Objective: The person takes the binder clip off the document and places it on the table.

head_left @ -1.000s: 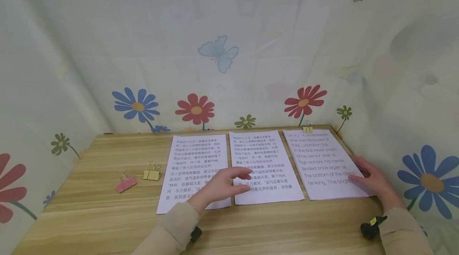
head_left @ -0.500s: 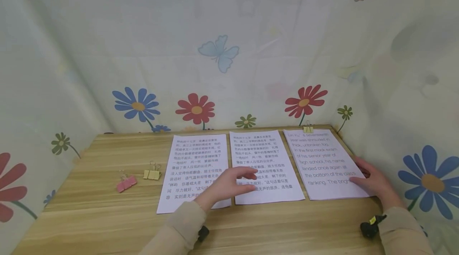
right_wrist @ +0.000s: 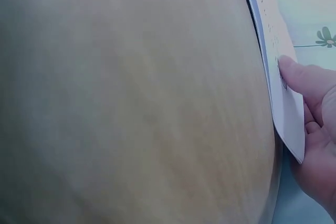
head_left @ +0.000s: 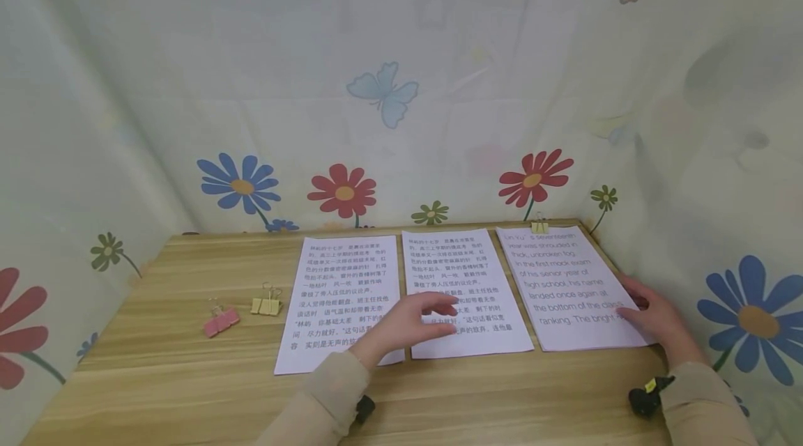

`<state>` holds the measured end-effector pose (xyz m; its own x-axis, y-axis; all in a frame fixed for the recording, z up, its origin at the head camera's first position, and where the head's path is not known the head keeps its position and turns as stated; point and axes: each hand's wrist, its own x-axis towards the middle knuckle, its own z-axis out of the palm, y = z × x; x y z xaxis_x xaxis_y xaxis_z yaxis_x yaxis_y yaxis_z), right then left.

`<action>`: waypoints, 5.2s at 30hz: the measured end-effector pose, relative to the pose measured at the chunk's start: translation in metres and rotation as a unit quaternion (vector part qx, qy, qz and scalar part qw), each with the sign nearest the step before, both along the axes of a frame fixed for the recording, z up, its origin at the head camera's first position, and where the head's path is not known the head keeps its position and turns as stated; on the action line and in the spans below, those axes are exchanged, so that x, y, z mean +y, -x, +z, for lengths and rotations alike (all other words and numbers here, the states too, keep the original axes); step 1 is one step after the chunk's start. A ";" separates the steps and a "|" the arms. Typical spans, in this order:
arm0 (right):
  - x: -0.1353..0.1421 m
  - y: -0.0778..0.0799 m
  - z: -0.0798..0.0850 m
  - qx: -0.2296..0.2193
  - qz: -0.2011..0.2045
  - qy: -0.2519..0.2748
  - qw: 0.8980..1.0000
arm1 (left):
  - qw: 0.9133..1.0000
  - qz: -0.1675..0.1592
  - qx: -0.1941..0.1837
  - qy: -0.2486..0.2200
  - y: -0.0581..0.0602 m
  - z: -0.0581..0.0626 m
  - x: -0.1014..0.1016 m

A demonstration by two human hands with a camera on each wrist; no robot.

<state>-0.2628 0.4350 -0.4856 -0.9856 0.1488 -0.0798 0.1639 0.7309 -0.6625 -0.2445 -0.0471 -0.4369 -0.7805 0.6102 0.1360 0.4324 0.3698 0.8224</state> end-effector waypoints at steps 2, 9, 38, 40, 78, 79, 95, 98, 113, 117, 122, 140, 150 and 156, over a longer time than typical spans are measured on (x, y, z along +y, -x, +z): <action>0.000 0.001 0.001 0.000 -0.021 0.003 1.000 | 1.000 -0.005 0.005 0.000 0.000 0.000 0.002; 0.002 0.005 0.009 -0.008 -0.063 0.005 0.998 | 1.000 -0.012 0.004 -0.003 0.002 -0.001 0.009; -0.006 0.001 0.037 0.028 -0.093 0.022 0.995 | 0.996 -0.001 -0.020 -0.084 0.004 -0.001 0.053; -0.005 0.000 0.040 0.039 -0.089 0.017 0.995 | 0.995 0.006 -0.023 -0.095 0.004 0.000 0.056; -0.069 -0.040 0.087 0.147 -0.133 0.193 0.961 | 0.978 0.114 0.046 -0.167 0.036 0.110 0.067; -0.071 -0.040 0.086 0.150 -0.131 0.196 0.960 | 0.977 0.116 0.048 -0.173 0.038 0.114 0.066; -0.106 -0.039 0.081 0.226 -0.091 0.240 0.940 | 0.958 0.143 0.087 -0.232 0.055 0.151 0.047; -0.113 -0.037 0.080 0.267 -0.062 0.280 0.920 | 0.956 0.148 0.086 -0.238 0.057 0.155 0.045; -0.125 -0.035 0.082 0.283 -0.023 0.246 0.927 | 0.954 0.143 0.089 -0.248 0.064 0.171 0.030; -0.128 -0.035 0.083 0.298 -0.009 0.246 0.922 | 0.959 0.133 0.075 -0.241 0.063 0.173 0.024; -0.129 -0.035 0.084 0.305 0.005 0.222 0.926 | 0.963 0.116 0.070 -0.234 0.064 0.173 0.020; -0.127 -0.028 0.085 0.293 0.078 0.178 0.936 | 0.950 0.119 0.104 -0.269 0.061 0.176 0.020; -0.139 -0.036 0.099 0.284 0.064 0.172 0.941 | 0.949 0.114 0.121 -0.268 0.056 0.178 0.023; -0.140 -0.036 0.100 0.284 0.065 0.187 0.938 | 0.947 0.115 0.123 -0.274 0.054 0.179 0.025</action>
